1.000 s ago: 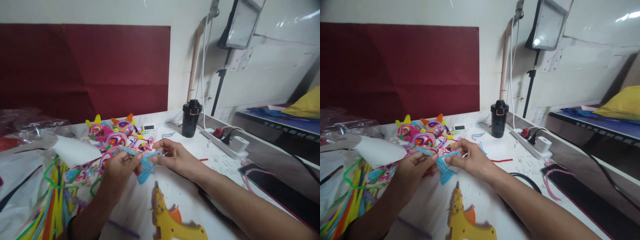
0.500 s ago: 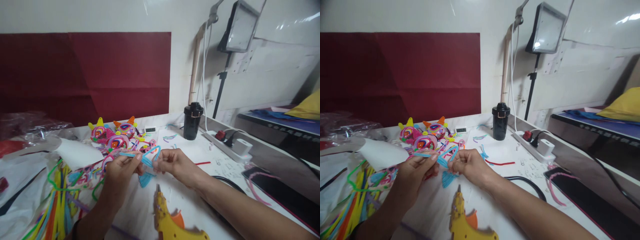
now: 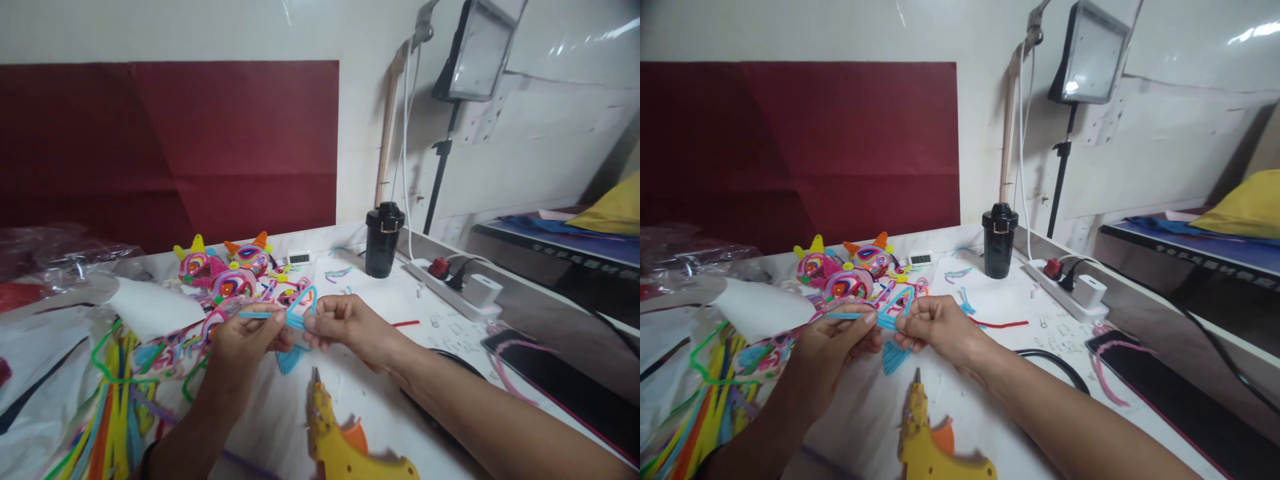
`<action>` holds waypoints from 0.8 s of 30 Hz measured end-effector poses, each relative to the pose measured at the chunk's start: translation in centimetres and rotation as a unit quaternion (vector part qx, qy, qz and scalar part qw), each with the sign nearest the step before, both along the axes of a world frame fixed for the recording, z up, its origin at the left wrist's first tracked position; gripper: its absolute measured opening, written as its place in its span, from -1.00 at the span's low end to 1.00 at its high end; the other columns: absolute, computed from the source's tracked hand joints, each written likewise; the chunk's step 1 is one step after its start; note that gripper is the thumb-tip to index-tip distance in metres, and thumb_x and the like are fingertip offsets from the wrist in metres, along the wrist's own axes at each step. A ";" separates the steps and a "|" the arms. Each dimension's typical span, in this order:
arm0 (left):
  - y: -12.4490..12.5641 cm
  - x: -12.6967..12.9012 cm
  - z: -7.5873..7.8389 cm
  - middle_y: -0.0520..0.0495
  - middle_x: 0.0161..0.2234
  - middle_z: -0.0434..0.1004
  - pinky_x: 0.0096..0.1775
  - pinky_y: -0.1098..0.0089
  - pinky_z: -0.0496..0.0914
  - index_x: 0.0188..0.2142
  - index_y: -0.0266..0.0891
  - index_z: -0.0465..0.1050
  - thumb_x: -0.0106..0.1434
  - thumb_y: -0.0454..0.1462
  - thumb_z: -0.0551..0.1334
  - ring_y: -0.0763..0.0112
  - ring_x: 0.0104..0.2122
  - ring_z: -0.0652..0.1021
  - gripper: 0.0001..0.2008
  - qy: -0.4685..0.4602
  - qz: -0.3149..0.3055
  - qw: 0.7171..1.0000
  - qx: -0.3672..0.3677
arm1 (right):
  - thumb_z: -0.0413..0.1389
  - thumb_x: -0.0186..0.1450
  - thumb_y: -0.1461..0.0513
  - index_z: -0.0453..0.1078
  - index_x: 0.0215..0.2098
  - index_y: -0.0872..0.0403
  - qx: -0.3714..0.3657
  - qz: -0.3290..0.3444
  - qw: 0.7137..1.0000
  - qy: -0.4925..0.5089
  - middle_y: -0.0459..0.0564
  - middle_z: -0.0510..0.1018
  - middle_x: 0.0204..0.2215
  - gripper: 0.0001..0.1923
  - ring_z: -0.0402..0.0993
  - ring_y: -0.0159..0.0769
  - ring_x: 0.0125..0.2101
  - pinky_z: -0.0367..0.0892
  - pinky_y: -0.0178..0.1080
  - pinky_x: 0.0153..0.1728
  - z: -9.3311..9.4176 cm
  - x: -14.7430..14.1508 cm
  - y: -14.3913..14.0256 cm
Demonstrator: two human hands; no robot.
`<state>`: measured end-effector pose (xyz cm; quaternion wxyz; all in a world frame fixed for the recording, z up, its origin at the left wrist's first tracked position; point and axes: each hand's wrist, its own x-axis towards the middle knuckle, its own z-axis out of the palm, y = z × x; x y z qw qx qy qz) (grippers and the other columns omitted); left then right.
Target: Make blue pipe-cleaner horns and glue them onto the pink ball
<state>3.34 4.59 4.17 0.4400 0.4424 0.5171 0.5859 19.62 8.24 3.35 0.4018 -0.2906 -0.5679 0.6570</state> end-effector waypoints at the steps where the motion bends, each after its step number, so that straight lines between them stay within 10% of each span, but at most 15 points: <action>1: 0.0 0.0 0.1 0.08 -0.65 0.53 -0.49 0.50 0.45 -0.39 -0.28 0.43 -0.05 -0.24 0.39 0.49 -0.60 0.52 -0.76 -0.006 -0.006 1.000 0.005 | 0.34 -0.06 0.06 0.39 -0.55 0.17 0.000 0.001 1.000 0.001 -0.09 0.52 -0.60 -0.63 0.38 -0.47 -0.58 0.25 -0.37 -0.51 0.0 0.1 0.0; 24: 0.4 -1.2 -0.1 0.02 -0.64 0.59 -0.46 0.52 0.48 -0.50 -0.30 0.53 -0.19 -0.25 0.47 0.46 -0.60 0.57 -0.75 -0.010 -0.028 0.999 -0.025 | 0.30 -0.01 0.18 0.39 -0.65 0.15 0.018 0.007 0.999 -0.040 -0.12 0.49 -0.65 -0.75 0.35 -0.48 -0.59 0.26 -0.37 -0.50 0.4 0.7 0.3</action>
